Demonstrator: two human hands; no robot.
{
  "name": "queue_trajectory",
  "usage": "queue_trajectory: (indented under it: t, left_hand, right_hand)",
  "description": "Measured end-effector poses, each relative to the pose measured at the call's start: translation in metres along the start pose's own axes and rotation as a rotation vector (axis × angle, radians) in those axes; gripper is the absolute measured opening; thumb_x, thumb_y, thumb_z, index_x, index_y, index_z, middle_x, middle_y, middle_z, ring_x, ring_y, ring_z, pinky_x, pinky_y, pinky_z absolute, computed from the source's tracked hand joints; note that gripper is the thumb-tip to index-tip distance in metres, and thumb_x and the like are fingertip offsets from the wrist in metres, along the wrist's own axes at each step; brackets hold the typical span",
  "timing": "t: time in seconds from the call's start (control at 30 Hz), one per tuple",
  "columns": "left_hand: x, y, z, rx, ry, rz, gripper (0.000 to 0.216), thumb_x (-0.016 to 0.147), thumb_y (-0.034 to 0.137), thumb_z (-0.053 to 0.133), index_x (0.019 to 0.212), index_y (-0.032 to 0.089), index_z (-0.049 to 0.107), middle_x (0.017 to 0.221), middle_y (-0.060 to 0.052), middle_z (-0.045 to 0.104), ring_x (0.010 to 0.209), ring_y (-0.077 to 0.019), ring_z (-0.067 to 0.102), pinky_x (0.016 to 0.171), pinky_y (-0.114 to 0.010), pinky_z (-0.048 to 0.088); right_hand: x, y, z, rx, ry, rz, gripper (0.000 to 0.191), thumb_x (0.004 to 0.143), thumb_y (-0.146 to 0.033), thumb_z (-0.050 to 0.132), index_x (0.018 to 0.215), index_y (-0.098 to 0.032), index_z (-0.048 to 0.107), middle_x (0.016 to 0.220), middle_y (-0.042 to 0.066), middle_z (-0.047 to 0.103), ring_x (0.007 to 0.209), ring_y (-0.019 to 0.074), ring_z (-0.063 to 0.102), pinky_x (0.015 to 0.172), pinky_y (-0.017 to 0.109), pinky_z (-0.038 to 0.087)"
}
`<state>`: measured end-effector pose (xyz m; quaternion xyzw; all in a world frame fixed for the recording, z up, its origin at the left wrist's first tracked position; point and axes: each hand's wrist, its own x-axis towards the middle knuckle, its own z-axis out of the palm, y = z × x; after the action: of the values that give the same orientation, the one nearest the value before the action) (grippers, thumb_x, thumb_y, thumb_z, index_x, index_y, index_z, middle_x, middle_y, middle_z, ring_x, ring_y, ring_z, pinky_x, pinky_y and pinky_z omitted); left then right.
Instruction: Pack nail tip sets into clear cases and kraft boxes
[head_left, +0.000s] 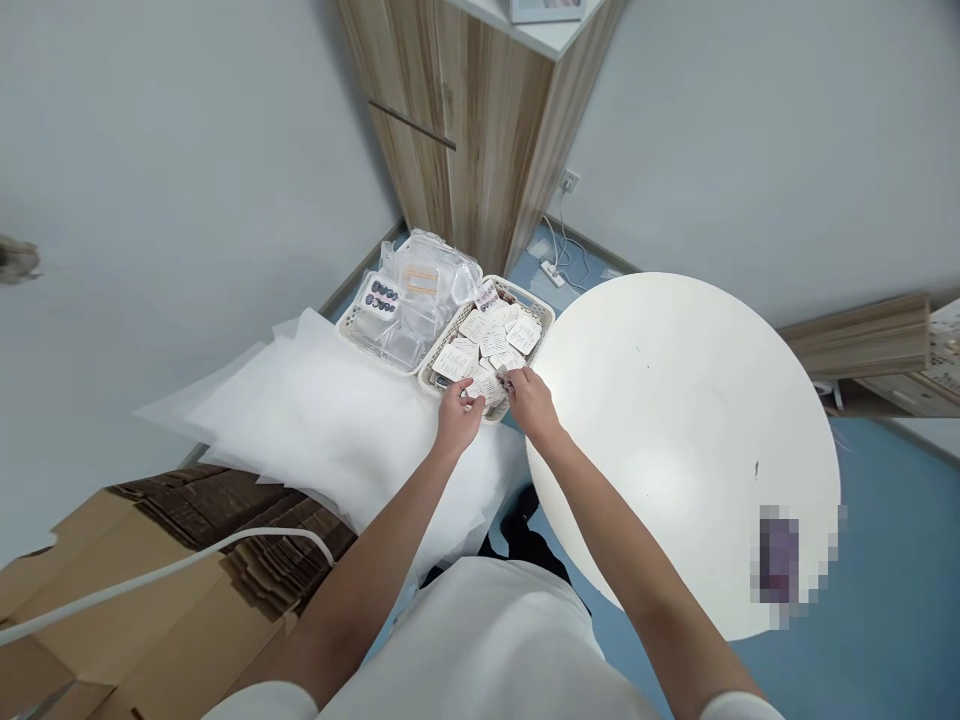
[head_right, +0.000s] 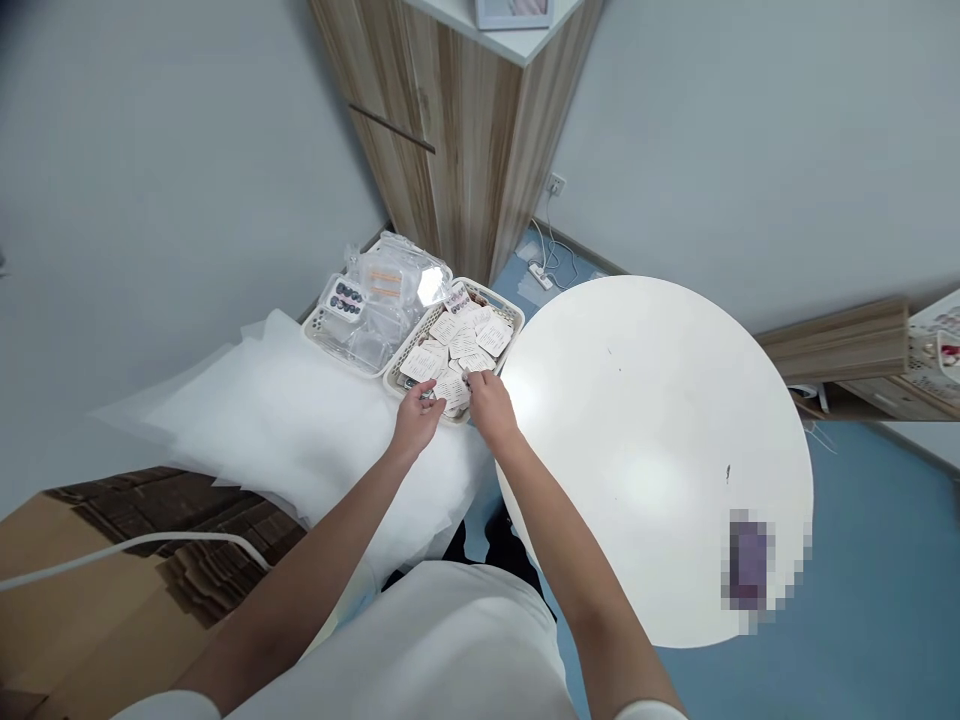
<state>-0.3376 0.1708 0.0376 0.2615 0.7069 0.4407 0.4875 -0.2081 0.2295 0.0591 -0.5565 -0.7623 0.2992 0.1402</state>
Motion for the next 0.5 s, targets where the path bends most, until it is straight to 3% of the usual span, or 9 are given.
queue_trajectory:
  t: [0.2, 0.33, 0.5]
  left_hand:
    - [-0.013, 0.012, 0.008, 0.042, 0.020, 0.220, 0.043, 0.072, 0.027, 0.057, 0.114, 0.018, 0.051, 0.110, -0.008, 0.054, 0.077, -0.0116, 0.054, 0.072, -0.024, 0.042]
    - [-0.040, 0.026, 0.029, 0.039, -0.170, 0.263, 0.028, 0.072, 0.031, 0.057, 0.095, 0.017, 0.063, 0.081, -0.004, 0.062, 0.070, -0.0124, 0.053, 0.070, -0.025, 0.042]
    - [-0.101, 0.034, 0.071, 0.027, -0.399, 0.177, 0.026, 0.067, 0.039, 0.061, 0.078, 0.016, 0.066, 0.063, -0.002, 0.058, 0.061, -0.0121, 0.051, 0.060, -0.024, 0.040]
  right_hand:
    - [-0.022, 0.005, -0.036, 0.263, 0.118, 0.012, 0.028, 0.071, -0.012, 0.039, 0.093, -0.020, 0.054, 0.091, 0.004, 0.058, 0.076, 0.0145, 0.053, 0.068, 0.028, 0.043]
    - [-0.059, 0.027, -0.073, 0.496, 0.094, 0.058, 0.022, 0.069, -0.018, 0.043, 0.085, -0.020, 0.058, 0.087, 0.002, 0.061, 0.074, 0.0128, 0.055, 0.064, 0.026, 0.045]
    - [-0.120, 0.065, -0.119, 0.695, 0.154, 0.114, 0.019, 0.066, -0.022, 0.051, 0.084, -0.018, 0.059, 0.086, 0.004, 0.063, 0.075, 0.0137, 0.057, 0.066, 0.028, 0.046]
